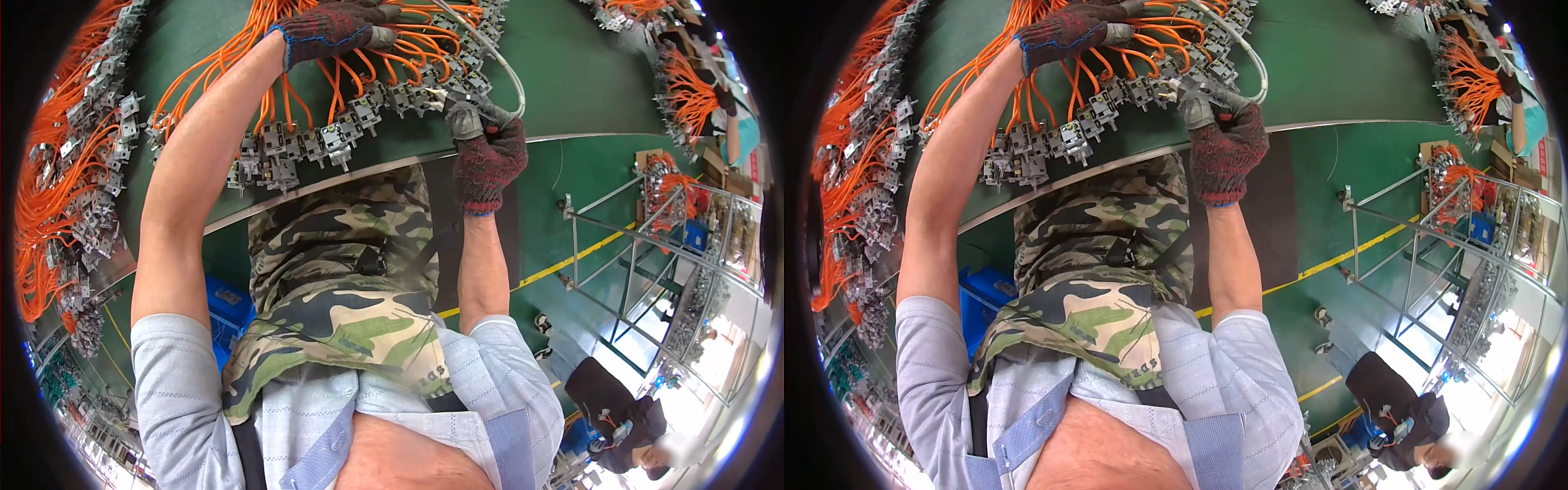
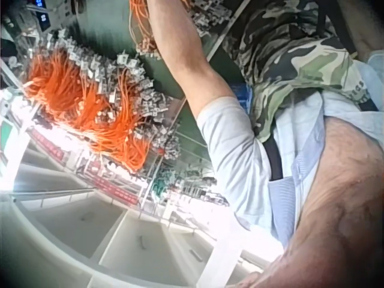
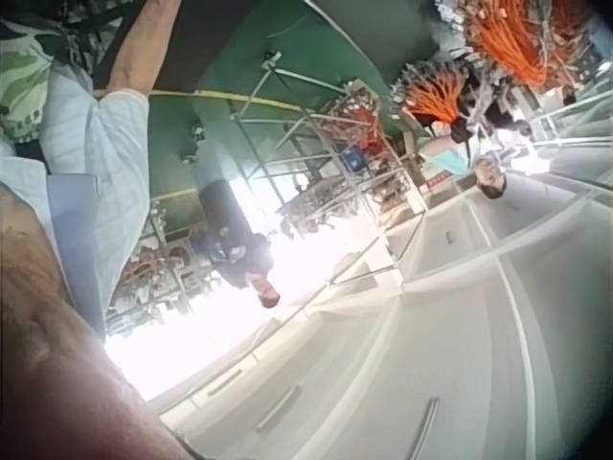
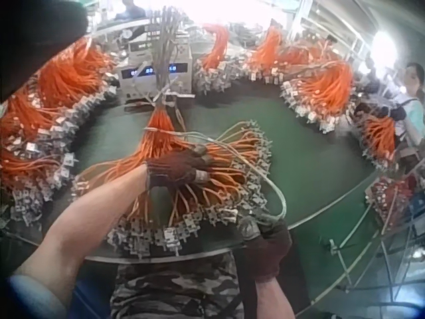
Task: Assembling or inspecting electronic wire harnesses on a factory production line.
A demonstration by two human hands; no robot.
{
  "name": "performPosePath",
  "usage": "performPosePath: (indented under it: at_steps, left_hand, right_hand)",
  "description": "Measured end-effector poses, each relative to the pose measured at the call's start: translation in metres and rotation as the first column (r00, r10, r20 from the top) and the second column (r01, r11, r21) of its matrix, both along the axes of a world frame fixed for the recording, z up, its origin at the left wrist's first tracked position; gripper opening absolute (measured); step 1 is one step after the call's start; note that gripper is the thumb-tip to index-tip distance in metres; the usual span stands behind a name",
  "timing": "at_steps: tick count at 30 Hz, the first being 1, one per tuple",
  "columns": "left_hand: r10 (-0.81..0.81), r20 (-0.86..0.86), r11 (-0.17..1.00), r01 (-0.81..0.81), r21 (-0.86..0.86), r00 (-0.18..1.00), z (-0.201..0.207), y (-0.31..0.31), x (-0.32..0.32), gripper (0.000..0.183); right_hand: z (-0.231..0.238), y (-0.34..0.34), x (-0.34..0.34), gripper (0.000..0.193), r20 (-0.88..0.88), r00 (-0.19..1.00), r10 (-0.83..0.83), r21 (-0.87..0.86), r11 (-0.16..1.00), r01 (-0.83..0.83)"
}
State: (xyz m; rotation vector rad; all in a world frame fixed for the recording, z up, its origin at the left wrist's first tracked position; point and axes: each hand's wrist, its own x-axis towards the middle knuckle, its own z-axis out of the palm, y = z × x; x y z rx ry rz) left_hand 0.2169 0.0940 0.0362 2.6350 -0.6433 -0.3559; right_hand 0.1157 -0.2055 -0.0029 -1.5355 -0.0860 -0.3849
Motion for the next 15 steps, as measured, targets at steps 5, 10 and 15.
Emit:
performPosePath:
  at_steps: [5,10,15]
  left_hand:
    - [-0.011,-0.133,0.991,-0.008,-0.137,0.991,0.023,-0.01,-0.006,0.061]
    - [-0.005,-0.012,0.978,0.002,-0.211,1.0,0.029,-0.013,-0.017,0.061]
    - [0.045,-0.024,0.992,-0.048,-0.12,0.999,0.011,-0.003,-0.011,0.066]
  right_hand:
    - [0.016,0.012,-0.002,0.029,-0.111,0.993,-0.033,-0.263,0.965,0.003]
    - [-0.001,0.01,-0.002,0.026,0.036,0.999,0.019,-0.249,0.968,-0.009]
    - [0.007,0.011,-0.002,0.025,0.291,0.948,0.125,-0.428,0.904,0.012]
